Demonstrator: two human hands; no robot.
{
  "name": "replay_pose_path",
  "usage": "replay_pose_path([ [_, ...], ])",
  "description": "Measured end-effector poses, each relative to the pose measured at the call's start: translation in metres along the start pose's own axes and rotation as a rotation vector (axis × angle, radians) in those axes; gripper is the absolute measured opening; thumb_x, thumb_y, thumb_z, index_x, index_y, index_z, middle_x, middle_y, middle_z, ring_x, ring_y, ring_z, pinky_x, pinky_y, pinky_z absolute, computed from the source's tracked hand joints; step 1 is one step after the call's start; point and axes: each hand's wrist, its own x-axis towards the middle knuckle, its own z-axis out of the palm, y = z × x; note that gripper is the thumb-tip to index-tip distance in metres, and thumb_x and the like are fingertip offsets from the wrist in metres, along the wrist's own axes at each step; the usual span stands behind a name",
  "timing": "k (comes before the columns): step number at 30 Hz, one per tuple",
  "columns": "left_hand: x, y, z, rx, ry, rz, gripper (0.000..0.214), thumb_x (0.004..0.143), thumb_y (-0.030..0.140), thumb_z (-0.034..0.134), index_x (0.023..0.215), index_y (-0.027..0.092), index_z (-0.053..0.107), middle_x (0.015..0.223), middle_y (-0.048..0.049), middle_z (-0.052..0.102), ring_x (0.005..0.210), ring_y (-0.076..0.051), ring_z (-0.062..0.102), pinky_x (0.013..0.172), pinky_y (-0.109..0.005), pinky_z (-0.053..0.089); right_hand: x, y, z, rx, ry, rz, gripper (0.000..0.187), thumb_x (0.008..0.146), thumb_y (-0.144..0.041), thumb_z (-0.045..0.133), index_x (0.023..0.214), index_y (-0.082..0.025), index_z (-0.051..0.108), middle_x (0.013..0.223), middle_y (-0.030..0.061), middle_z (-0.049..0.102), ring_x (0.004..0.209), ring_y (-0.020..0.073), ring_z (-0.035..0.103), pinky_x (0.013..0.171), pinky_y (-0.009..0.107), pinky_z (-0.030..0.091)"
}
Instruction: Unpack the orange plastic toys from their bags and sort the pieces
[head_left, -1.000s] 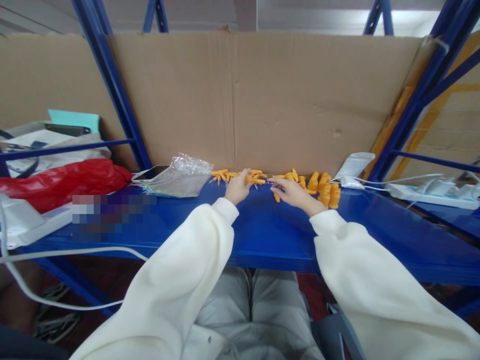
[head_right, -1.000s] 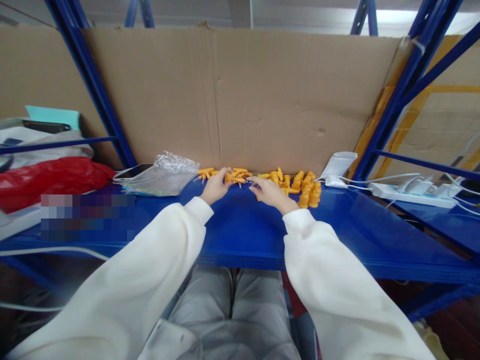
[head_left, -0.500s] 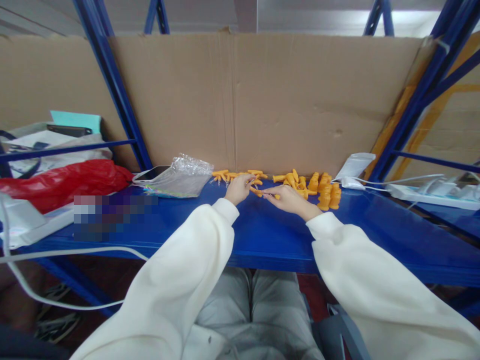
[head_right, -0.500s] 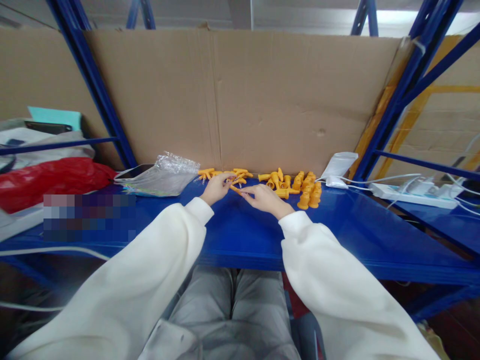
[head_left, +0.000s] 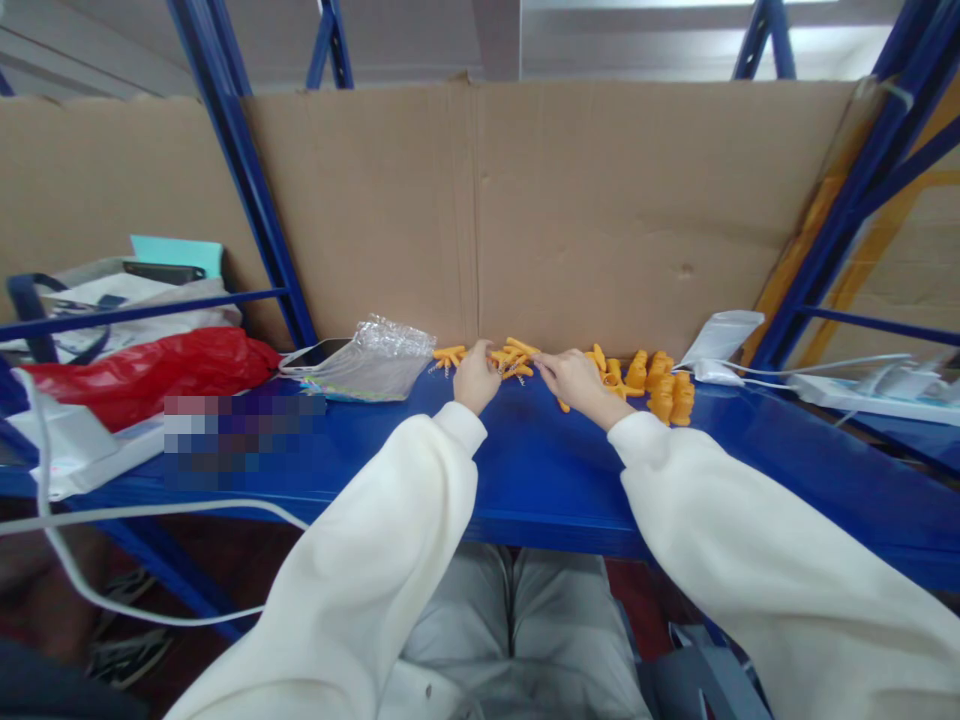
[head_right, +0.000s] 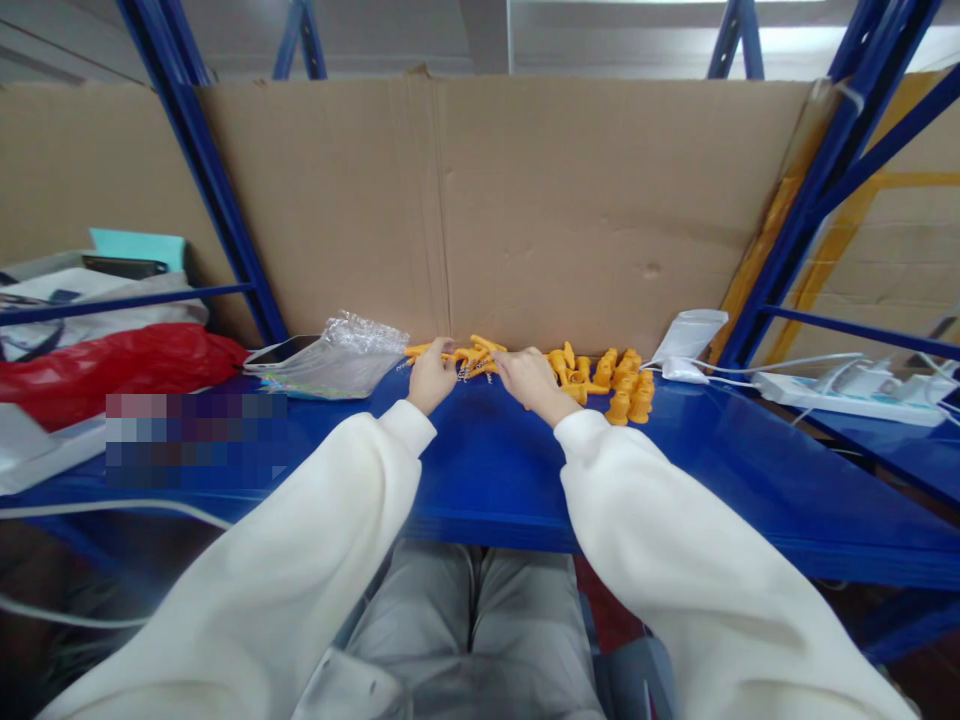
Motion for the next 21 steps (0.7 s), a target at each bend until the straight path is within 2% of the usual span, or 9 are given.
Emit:
replay_pose_path([
  [5, 0.000, -0.001, -0.002, 0.048, -0.020, -0.070, 0.037, 0.081, 0.001, 0.051, 0.112, 0.019, 0.061, 0.112, -0.0125, 0.072, 0.110, -0.024, 0.067, 0.094, -0.035, 0.053, 0.039, -0.014, 0.004, -0.182, -0.129, -0.037, 0.038, 0.097, -0.014, 0.037, 0.121, -0.010, 0.067, 0.096, 0.0201, 0.076, 0.093, 0.0246, 0.072, 0.089, 0.036, 0.039],
  [10, -0.001, 0.001, -0.002, 0.096, -0.048, -0.075, 0.034, 0.085, 0.004, 0.049, 0.114, 0.017, 0.062, 0.108, -0.0112, 0.074, 0.108, -0.022, 0.068, 0.094, -0.032, 0.052, 0.063, -0.032, 0.022, -0.192, -0.198, 0.063, 0.039, 0.097, -0.010, 0.034, 0.115, -0.008, 0.068, 0.103, 0.0230, 0.074, 0.105, 0.0266, 0.070, 0.101, 0.042, 0.031],
  [13, -0.001, 0.001, -0.002, 0.098, -0.070, -0.057, 0.034, 0.086, 0.005, 0.049, 0.115, 0.017, 0.062, 0.105, -0.0105, 0.074, 0.107, -0.021, 0.069, 0.094, -0.031, 0.051, 0.069, -0.040, 0.032, -0.107, -0.241, 0.208, 0.042, 0.096, -0.008, 0.032, 0.122, -0.008, 0.065, 0.111, 0.0222, 0.073, 0.110, 0.0270, 0.068, 0.110, 0.049, 0.024],
  [15, 0.000, 0.001, -0.001, 0.104, -0.082, -0.053, 0.035, 0.086, 0.004, 0.049, 0.115, 0.017, 0.063, 0.103, -0.0099, 0.074, 0.105, -0.022, 0.069, 0.094, -0.031, 0.051, 0.072, -0.042, 0.038, 0.002, -0.307, 0.271, 0.045, 0.095, -0.012, 0.037, 0.135, -0.009, 0.057, 0.121, 0.0222, 0.070, 0.119, 0.0290, 0.064, 0.114, 0.055, 0.020],
  [19, 0.001, -0.001, -0.001, 0.103, -0.116, -0.031, 0.037, 0.084, 0.003, 0.051, 0.116, 0.016, 0.063, 0.104, -0.0100, 0.074, 0.105, -0.022, 0.069, 0.094, -0.032, 0.051, 0.073, -0.036, 0.048, 0.200, -0.405, 0.289, 0.060, 0.097, -0.027, 0.042, 0.155, -0.013, 0.032, 0.146, 0.0213, 0.053, 0.141, 0.0350, 0.043, 0.114, 0.070, 0.011],
  [21, 0.001, -0.002, 0.000, 0.094, -0.122, -0.016, 0.038, 0.084, 0.002, 0.051, 0.116, 0.017, 0.062, 0.106, -0.0097, 0.074, 0.105, -0.022, 0.069, 0.094, -0.032, 0.051, 0.070, -0.030, 0.049, 0.225, -0.375, 0.255, 0.058, 0.098, -0.028, 0.039, 0.154, -0.013, 0.034, 0.148, 0.0207, 0.051, 0.143, 0.0367, 0.039, 0.112, 0.074, 0.014],
])
